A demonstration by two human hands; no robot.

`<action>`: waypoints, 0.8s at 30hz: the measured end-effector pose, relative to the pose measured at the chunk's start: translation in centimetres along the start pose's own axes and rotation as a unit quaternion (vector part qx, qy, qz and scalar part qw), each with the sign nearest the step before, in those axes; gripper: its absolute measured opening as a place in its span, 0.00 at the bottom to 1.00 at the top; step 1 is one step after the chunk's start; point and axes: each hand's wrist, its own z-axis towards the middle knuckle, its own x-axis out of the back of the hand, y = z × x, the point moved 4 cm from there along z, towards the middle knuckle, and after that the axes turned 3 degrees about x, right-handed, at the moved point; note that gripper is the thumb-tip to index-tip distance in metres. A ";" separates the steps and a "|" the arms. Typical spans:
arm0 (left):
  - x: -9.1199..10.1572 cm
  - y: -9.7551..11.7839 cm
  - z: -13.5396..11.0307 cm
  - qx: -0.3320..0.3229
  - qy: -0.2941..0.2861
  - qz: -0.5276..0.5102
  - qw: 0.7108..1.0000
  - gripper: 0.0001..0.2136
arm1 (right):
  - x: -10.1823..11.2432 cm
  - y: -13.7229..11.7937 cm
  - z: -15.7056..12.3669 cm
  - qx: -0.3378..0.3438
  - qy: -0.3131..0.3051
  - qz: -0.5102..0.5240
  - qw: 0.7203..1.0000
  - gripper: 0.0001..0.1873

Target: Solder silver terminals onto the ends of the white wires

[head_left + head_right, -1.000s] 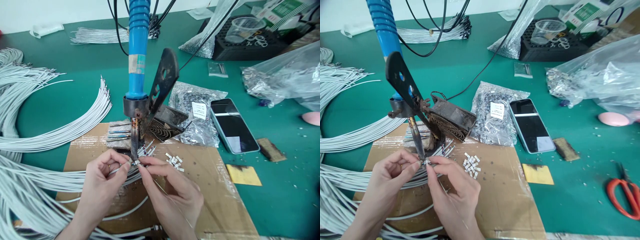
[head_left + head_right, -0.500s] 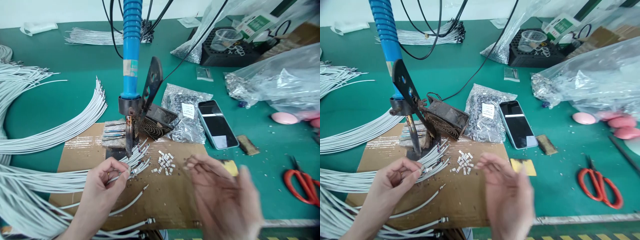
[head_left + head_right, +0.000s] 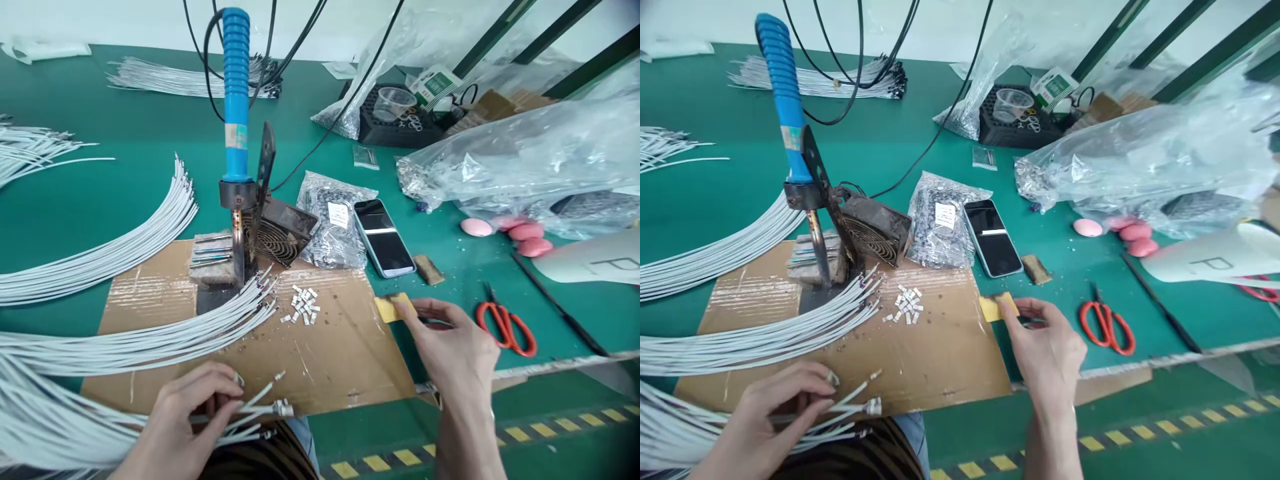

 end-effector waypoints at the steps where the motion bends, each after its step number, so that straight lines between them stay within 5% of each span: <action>1: 0.0 -0.1 -0.4 0.002 -0.032 -0.004 0.999 0.07 | -0.2 0.1 -0.2 -0.004 0.001 0.032 0.999 0.27; 7: 0.8 0.0 -2.8 0.056 -0.125 -0.079 0.987 0.02 | -1.3 -2.9 -3.8 0.017 0.011 0.214 0.977 0.26; 10: 1.0 -0.2 -3.1 0.095 -0.135 -0.082 0.983 0.02 | -3.8 -6.6 -6.8 0.049 -0.085 0.303 0.948 0.15; 12: 1.2 -0.2 -2.6 0.129 -0.096 -0.082 0.984 0.03 | -6.1 -9.2 -9.0 0.065 -0.175 0.354 0.916 0.11; 17: 2.5 1.2 -0.5 0.155 0.059 -0.104 0.981 0.10 | -9.9 -13.4 -12.6 0.084 -0.269 0.400 0.872 0.05; 24: 4.6 2.2 1.9 0.144 0.231 -0.085 0.958 0.10 | -9.8 -13.7 -14.0 0.078 -0.320 0.415 0.848 0.04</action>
